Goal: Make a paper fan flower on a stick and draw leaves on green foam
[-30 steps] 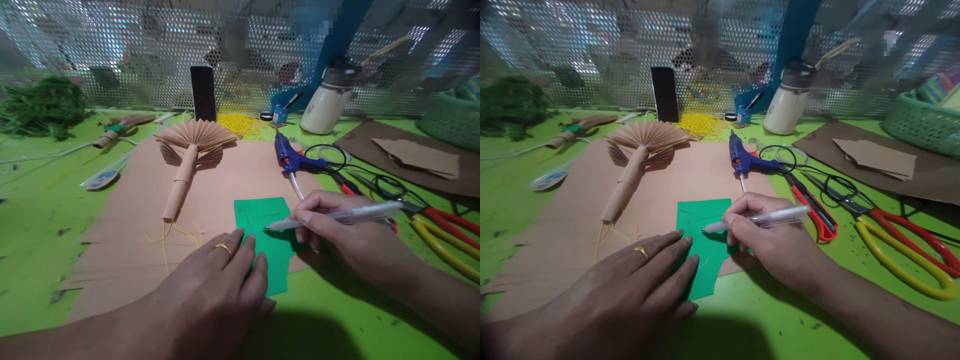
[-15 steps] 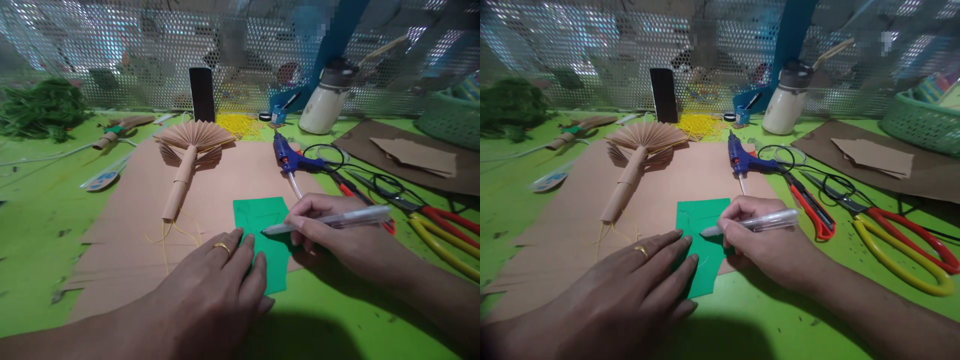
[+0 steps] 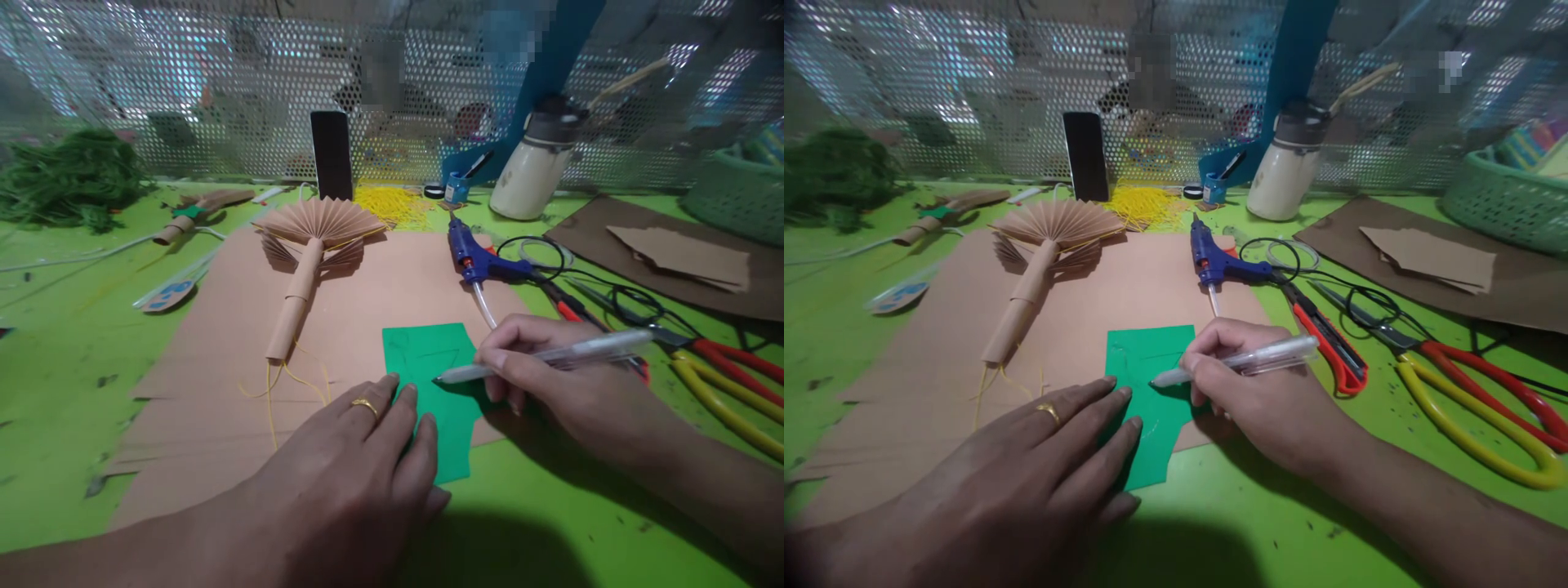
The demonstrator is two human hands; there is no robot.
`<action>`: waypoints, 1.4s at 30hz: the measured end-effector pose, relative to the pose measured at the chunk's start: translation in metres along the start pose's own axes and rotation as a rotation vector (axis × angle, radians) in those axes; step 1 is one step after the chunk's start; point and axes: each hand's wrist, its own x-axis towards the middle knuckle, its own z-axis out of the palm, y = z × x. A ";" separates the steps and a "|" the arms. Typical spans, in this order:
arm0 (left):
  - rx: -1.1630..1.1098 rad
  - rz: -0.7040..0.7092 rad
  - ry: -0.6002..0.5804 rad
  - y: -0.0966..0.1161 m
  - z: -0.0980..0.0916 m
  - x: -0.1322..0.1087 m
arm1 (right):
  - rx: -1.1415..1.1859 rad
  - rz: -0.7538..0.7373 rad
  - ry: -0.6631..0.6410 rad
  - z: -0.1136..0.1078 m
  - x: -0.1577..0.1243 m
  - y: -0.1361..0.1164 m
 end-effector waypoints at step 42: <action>-0.087 0.045 -0.070 -0.003 -0.002 0.002 | -0.016 0.014 -0.036 0.002 -0.002 0.001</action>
